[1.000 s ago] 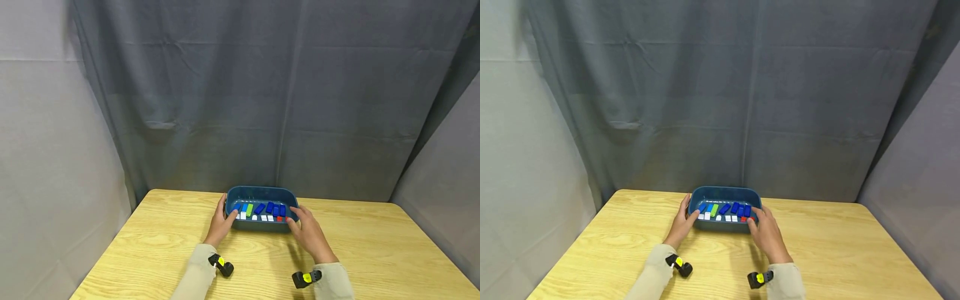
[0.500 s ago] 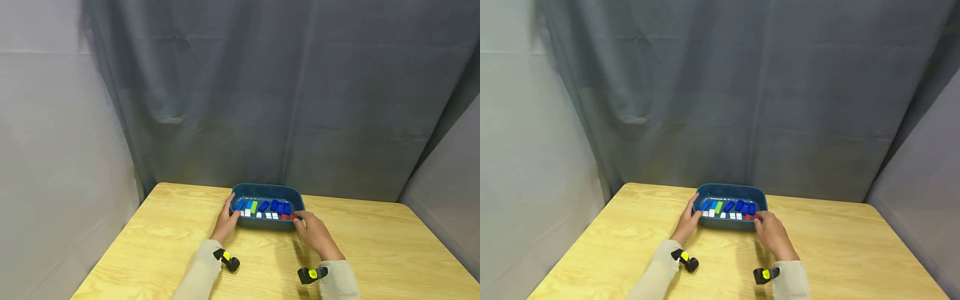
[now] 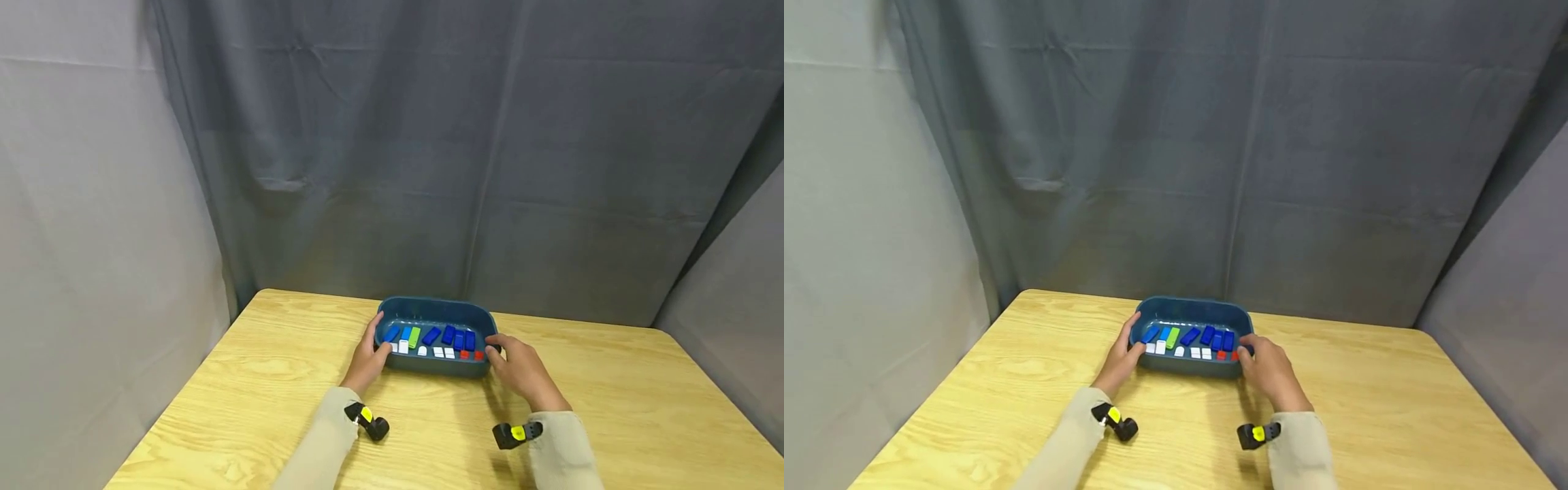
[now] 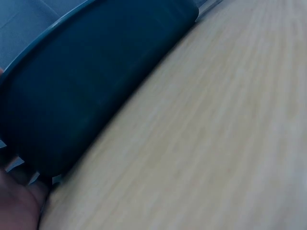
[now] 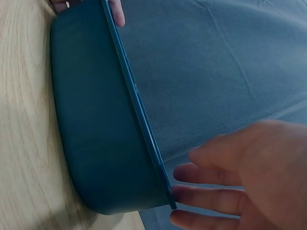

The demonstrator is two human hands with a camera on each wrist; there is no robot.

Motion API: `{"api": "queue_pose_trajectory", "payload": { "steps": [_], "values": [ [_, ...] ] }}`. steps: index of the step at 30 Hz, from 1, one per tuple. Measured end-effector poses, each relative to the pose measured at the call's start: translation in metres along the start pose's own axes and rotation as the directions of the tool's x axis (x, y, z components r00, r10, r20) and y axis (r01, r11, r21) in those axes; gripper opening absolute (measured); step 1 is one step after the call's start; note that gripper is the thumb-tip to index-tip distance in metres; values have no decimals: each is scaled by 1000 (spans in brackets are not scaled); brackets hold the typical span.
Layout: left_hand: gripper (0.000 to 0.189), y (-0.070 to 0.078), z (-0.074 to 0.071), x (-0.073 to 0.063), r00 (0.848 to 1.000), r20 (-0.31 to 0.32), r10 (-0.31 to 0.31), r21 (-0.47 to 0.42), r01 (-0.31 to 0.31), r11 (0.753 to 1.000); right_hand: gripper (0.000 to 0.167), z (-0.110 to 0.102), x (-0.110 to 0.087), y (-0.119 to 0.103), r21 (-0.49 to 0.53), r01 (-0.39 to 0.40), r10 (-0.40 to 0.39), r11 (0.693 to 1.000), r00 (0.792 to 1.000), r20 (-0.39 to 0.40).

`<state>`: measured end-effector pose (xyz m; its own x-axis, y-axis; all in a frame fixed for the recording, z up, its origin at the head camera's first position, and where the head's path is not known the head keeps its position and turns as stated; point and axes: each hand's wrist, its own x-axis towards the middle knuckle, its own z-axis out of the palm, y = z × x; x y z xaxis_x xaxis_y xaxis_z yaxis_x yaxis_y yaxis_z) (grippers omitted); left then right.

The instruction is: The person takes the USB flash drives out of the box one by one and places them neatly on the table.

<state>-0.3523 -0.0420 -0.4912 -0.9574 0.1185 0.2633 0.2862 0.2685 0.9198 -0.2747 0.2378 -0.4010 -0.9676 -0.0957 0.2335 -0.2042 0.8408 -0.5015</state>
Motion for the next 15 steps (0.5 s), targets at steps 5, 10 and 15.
{"api": "queue_pose_trajectory", "payload": {
  "steps": [5,10,15],
  "values": [
    [67,2,-10,-10,1000,9,19,-11,-19,1000,33,6,1,-2,14,13,-13,1000,1000,-20],
    [67,2,-16,-20,1000,-3,17,-8,-17,1000,32,10,0,-5,31,19,-19,999,1000,-18],
    [68,2,-6,-32,999,-37,13,-31,-14,999,32,8,-9,3,33,18,-18,999,1000,12]
  ]
}}
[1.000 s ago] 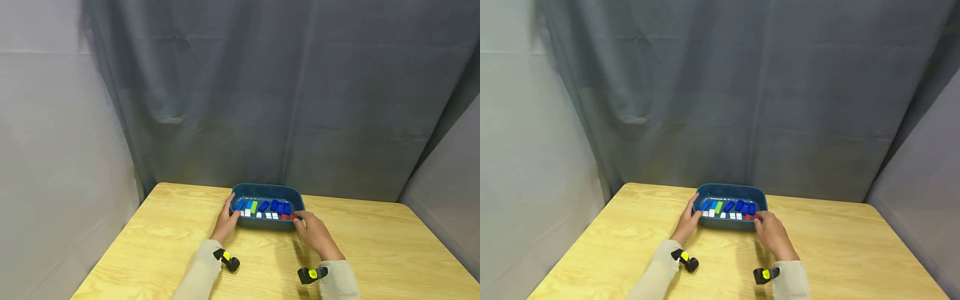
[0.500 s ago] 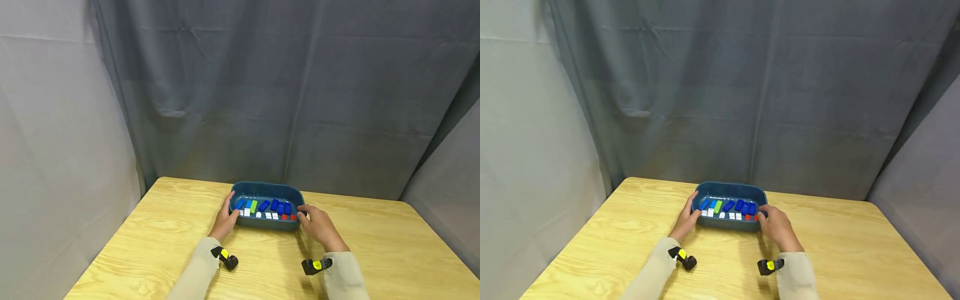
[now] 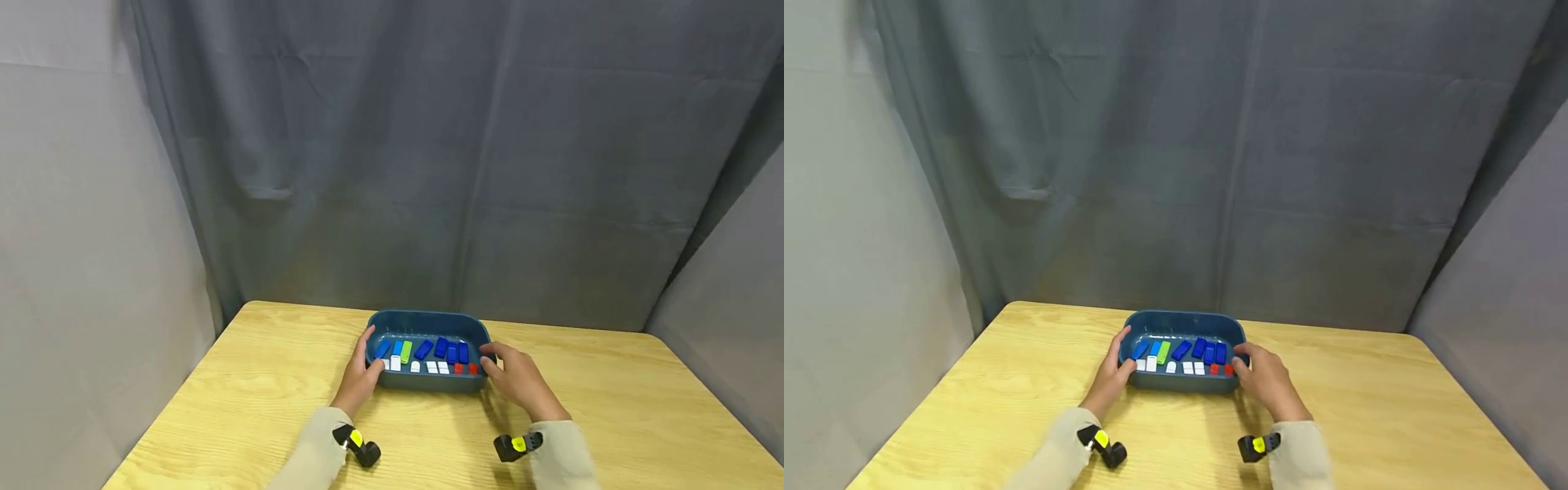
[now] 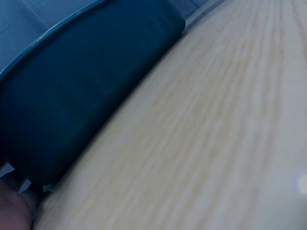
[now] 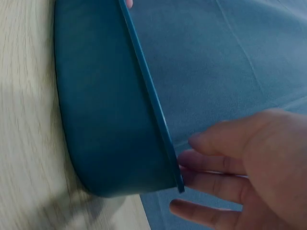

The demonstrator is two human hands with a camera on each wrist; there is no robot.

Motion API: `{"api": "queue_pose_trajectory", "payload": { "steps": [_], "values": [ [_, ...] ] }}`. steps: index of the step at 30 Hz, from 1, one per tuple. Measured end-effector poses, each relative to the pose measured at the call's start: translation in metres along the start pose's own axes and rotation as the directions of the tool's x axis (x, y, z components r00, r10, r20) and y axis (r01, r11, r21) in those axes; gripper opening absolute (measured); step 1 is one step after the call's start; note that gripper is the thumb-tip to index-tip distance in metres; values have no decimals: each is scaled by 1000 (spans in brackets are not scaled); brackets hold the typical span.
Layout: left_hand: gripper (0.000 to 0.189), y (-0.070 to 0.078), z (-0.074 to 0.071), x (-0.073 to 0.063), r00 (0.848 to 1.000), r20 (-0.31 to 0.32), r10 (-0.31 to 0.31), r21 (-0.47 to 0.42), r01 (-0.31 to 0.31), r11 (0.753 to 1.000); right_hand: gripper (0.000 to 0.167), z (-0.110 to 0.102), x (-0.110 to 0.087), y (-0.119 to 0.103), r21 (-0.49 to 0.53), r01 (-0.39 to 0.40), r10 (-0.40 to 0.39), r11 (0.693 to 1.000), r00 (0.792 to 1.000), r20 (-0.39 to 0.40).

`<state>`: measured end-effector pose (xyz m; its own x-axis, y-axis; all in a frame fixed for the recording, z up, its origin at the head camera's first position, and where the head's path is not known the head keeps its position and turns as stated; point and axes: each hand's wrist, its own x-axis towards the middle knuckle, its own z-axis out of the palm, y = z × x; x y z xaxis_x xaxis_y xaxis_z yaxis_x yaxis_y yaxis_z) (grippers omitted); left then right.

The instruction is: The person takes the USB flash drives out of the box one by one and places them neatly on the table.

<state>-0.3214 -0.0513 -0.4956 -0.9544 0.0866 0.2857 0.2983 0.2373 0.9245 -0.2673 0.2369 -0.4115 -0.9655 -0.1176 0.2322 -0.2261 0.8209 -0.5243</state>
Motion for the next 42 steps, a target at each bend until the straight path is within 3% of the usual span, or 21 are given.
{"api": "queue_pose_trajectory", "payload": {
  "steps": [6,9,14,19,25,29,42],
  "values": [
    [68,8,31,2,1000,-12,-28,-88,27,996,32,-21,-5,13,-50,11,-12,999,1000,-3],
    [68,12,35,6,999,-21,-33,-88,31,996,32,-27,-1,11,-71,24,-24,997,1000,1],
    [68,16,21,3,1000,-15,-23,-45,22,999,32,-24,4,-2,-97,10,-6,995,999,38],
    [68,18,4,-11,1000,23,-2,-20,3,1000,29,-16,2,-8,-93,-2,5,996,1000,31],
    [69,23,-13,-29,995,102,2,-37,2,999,30,-5,-2,-10,-105,-37,42,994,998,38],
    [69,28,-22,-34,994,107,3,-52,2,999,32,0,2,-14,-106,-52,57,993,997,48],
    [70,29,-26,-42,992,126,-10,-75,19,997,33,17,7,-19,-123,-112,120,986,991,59]
  ]
}}
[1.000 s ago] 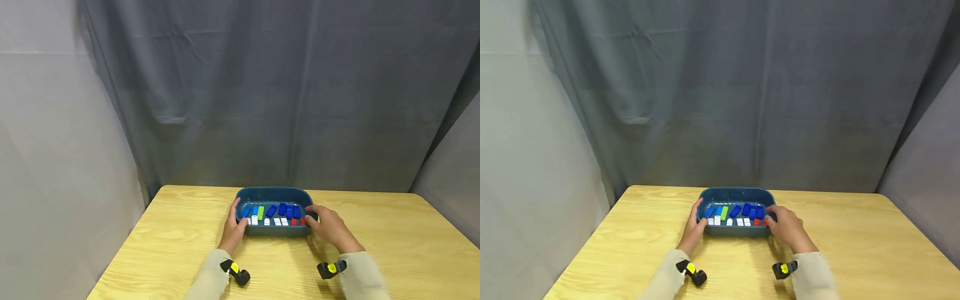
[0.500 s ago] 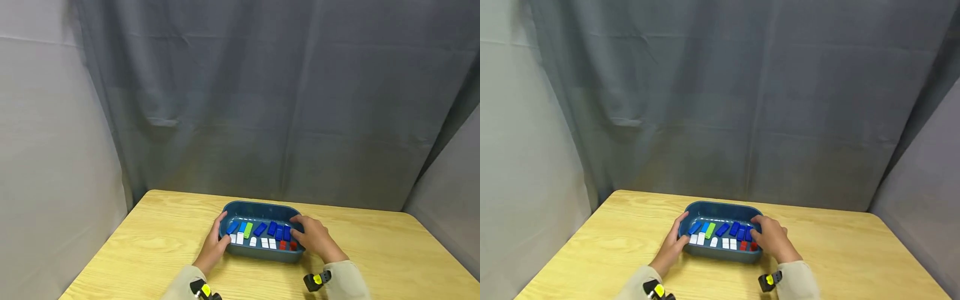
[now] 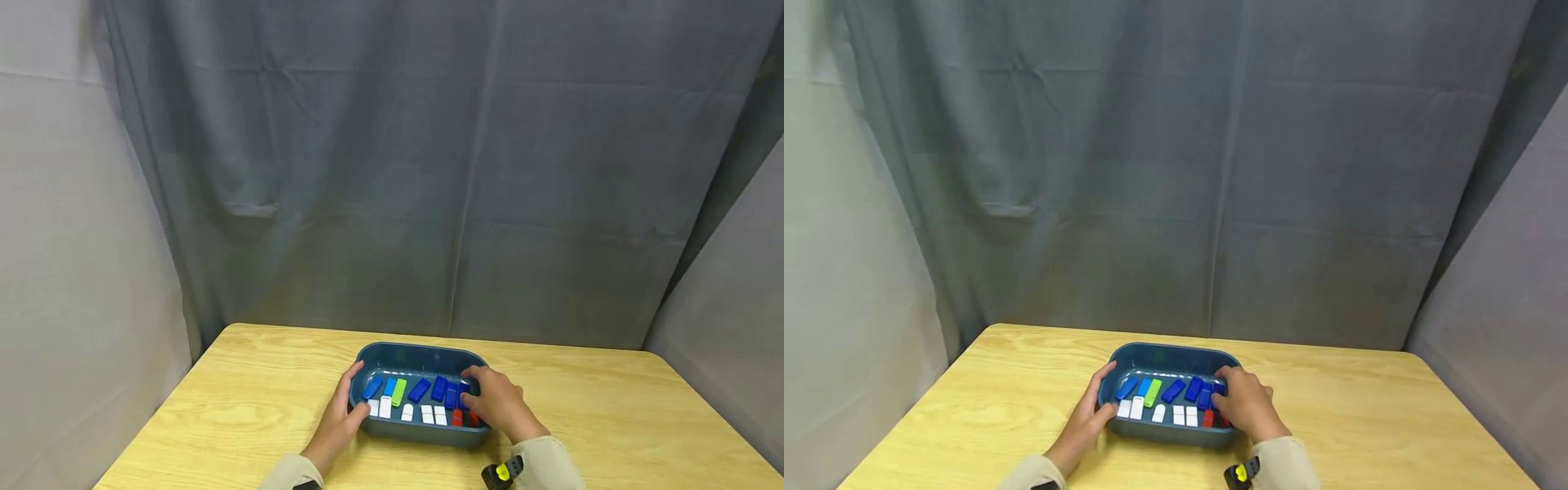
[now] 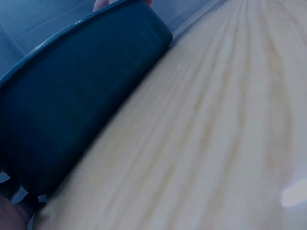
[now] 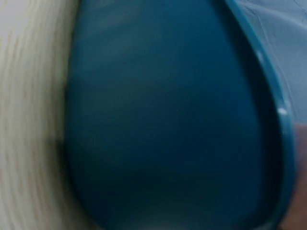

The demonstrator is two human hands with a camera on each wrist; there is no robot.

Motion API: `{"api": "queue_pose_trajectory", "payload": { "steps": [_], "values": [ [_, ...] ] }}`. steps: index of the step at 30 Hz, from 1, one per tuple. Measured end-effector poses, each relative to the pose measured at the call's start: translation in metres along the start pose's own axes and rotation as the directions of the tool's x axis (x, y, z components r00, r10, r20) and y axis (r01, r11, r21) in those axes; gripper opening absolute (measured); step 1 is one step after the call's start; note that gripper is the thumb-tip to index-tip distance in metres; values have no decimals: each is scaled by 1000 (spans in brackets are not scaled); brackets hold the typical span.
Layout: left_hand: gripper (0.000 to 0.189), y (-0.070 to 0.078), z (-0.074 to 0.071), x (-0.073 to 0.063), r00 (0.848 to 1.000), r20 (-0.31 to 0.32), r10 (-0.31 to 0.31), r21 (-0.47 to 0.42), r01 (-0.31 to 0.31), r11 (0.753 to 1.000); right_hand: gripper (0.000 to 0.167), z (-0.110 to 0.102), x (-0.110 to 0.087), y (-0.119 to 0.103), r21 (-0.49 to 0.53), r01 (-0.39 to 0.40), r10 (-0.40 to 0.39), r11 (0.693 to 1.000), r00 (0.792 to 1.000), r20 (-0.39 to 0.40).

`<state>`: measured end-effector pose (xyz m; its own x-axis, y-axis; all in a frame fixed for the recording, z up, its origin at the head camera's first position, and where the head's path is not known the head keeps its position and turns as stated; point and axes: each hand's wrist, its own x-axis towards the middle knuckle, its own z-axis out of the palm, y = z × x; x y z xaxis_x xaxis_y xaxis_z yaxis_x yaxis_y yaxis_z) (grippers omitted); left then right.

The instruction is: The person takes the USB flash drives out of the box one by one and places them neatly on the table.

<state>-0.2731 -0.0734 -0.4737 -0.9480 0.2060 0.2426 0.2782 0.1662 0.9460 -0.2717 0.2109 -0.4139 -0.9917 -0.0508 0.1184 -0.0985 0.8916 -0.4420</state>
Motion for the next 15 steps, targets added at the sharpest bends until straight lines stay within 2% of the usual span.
{"api": "queue_pose_trajectory", "payload": {
  "steps": [5,15],
  "values": [
    [70,3,6,1,999,17,50,-12,-50,999,36,-2,0,0,-38,-54,55,998,998,20],
    [71,6,10,7,999,11,41,-21,-41,999,36,-2,4,-1,-48,-142,142,989,990,-20]
  ]
}}
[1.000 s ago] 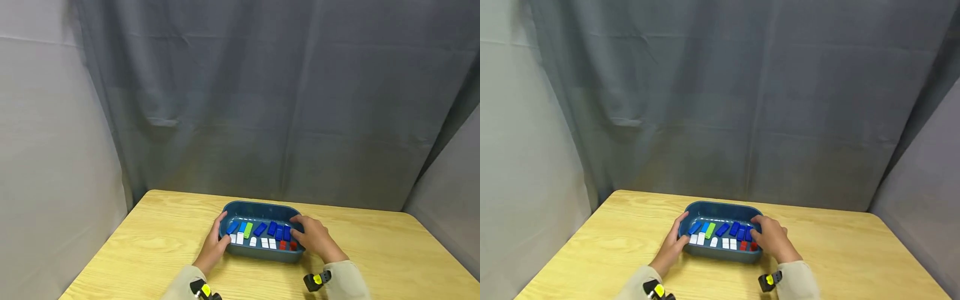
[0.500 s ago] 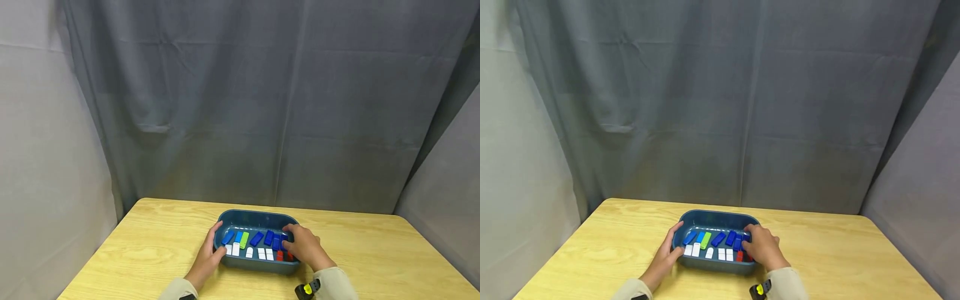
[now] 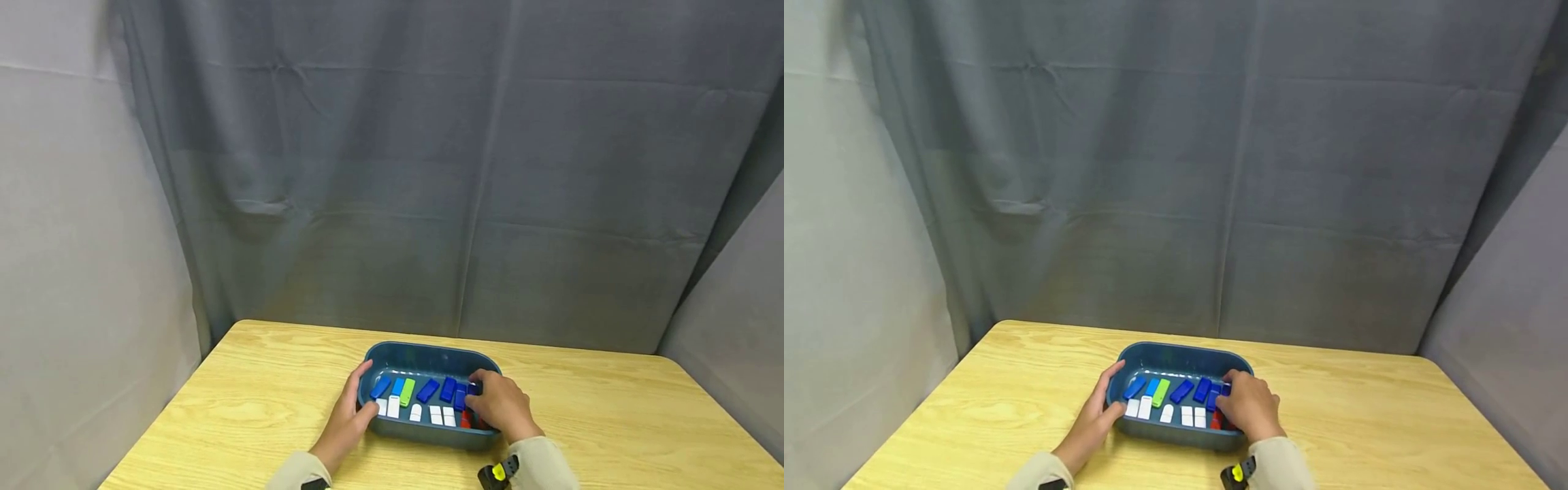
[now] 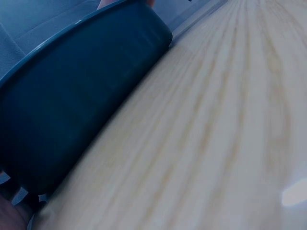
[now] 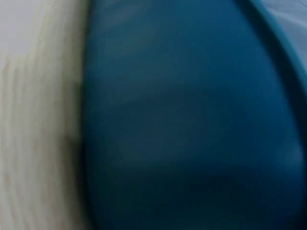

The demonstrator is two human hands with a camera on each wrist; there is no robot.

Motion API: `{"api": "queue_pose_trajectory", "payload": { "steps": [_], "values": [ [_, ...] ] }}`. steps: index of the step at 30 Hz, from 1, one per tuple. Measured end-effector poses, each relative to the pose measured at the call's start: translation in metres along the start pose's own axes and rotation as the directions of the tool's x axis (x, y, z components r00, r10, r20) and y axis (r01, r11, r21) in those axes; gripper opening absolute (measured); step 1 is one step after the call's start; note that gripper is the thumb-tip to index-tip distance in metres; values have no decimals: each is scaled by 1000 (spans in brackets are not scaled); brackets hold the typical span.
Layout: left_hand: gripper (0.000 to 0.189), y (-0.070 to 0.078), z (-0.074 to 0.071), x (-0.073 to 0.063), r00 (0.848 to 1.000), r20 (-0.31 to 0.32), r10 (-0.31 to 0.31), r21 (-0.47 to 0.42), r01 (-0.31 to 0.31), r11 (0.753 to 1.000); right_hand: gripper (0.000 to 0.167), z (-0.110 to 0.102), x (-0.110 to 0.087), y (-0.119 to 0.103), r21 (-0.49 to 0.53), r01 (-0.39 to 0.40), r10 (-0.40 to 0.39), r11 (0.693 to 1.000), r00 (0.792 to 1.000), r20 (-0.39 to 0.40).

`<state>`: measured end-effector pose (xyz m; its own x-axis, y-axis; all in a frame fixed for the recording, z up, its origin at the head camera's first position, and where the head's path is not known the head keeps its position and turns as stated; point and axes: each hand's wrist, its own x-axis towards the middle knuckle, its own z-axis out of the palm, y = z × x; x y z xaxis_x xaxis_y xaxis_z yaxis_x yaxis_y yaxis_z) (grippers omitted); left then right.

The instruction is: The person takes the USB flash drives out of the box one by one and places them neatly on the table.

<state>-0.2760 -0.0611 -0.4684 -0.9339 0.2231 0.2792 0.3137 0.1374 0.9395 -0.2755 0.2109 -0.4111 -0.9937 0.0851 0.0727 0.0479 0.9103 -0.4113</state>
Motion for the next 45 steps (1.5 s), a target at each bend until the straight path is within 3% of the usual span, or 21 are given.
{"api": "queue_pose_trajectory", "payload": {
  "steps": [17,28,35,42,45],
  "values": [
    [72,3,2,4,1000,-19,5,10,-5,1000,38,-1,1,1,-117,35,-36,992,999,-14],
    [69,0,-2,5,1000,-16,0,27,1,1000,39,0,3,-3,-103,41,-43,994,999,-19],
    [50,-2,-8,4,999,-10,36,114,-35,993,37,2,6,-6,-56,47,-50,997,998,-41],
    [48,-3,-12,2,998,64,2,51,-5,999,39,-1,6,-2,-26,37,-38,999,998,-47],
    [44,-4,-11,0,998,66,0,52,-4,999,40,-1,3,-1,-4,38,-38,999,998,-44]
  ]
}}
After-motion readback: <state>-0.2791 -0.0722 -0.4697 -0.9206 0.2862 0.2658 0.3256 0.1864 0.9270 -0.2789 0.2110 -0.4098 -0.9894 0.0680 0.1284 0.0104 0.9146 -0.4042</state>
